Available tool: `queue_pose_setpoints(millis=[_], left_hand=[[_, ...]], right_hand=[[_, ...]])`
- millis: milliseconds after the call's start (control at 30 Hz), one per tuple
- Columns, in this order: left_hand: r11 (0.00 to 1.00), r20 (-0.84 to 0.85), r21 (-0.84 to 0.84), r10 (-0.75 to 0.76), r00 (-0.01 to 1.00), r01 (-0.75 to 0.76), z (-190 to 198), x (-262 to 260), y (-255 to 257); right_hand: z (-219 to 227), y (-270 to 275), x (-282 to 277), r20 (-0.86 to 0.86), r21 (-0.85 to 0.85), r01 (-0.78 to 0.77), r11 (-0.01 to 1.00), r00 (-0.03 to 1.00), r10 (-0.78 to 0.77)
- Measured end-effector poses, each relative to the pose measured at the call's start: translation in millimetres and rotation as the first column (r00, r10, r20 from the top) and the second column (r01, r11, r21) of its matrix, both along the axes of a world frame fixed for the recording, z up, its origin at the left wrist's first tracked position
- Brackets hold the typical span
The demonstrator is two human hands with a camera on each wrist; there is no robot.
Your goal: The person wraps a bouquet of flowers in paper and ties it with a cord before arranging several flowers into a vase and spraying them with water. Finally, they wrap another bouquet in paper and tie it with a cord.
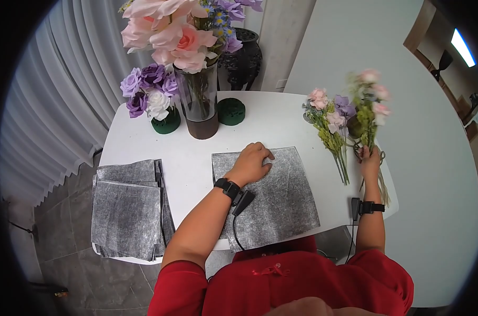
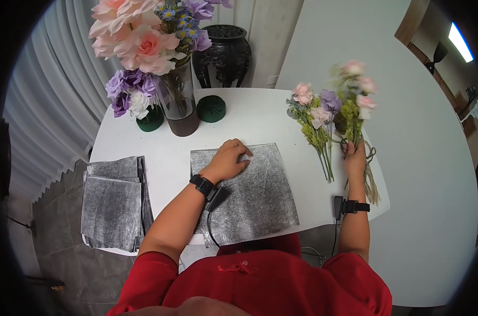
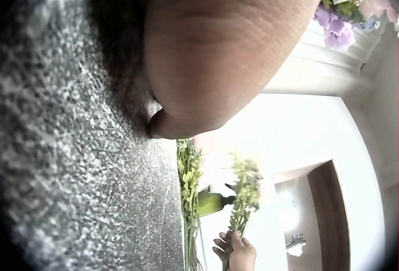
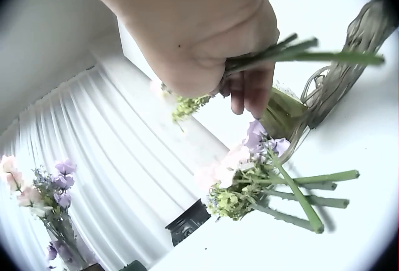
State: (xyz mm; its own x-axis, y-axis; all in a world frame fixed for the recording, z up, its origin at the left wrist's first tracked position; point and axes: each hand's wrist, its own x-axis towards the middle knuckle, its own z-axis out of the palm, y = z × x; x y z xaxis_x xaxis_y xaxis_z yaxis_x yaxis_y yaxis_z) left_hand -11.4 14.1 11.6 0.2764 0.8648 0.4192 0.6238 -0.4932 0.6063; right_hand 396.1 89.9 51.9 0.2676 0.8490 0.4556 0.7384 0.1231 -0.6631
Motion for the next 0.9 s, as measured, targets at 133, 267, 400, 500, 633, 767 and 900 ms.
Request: queue_pose_setpoints(millis=[133,267,400,500,633,767,900], left_hand=[[1.0,-0.008,-0.027,0.003,1.0,-0.003,0.1,0.3,0.4],[1.0,0.001,0.004,0.003,1.0,-0.003,-0.1,0.1,0.4],[1.0,-0.007,-0.01,0.005,1.0,-0.005,0.2,0.9,1.2],[1.0,0.004,-0.014,0.005,1.0,-0.005,1.0,0.7,0.6],[0.998,-0.011,-0.065,0.008,1.0,-0.008,3.5,0.6,-0.4],[0.999,-0.016,-0.049,0.005,1.0,-0.006,4.1,0.5,-0.2],[0.999,-0.008,-0.04,0.01,1.0,-0.011,3.3,0.6,-0.7]], right_hand=[[26.7,-9.9,-11.3,-0.386,0.051,-0.063,0.997,0.919,0.078],[74.3,-37.9,-57.6,-0.606,0.27,-0.157,0.95,0.739,0.294],[73.9,-44.6,-93.0,-0.619,0.372,-0.23,0.899,0.661,0.425],[44.0,-43.3,-103.4,-0.588,0.341,-0.276,0.899,0.684,0.433],[-27.4,-27.8,-106.2,-0.562,0.166,-0.329,0.93,0.743,0.363],[-31.8,-29.0,-113.0,-0.548,-0.04,-0.34,0.94,0.794,0.264],[6.5,-46.4,-143.5,-0.465,-0.137,-0.45,0.883,0.816,0.344]])
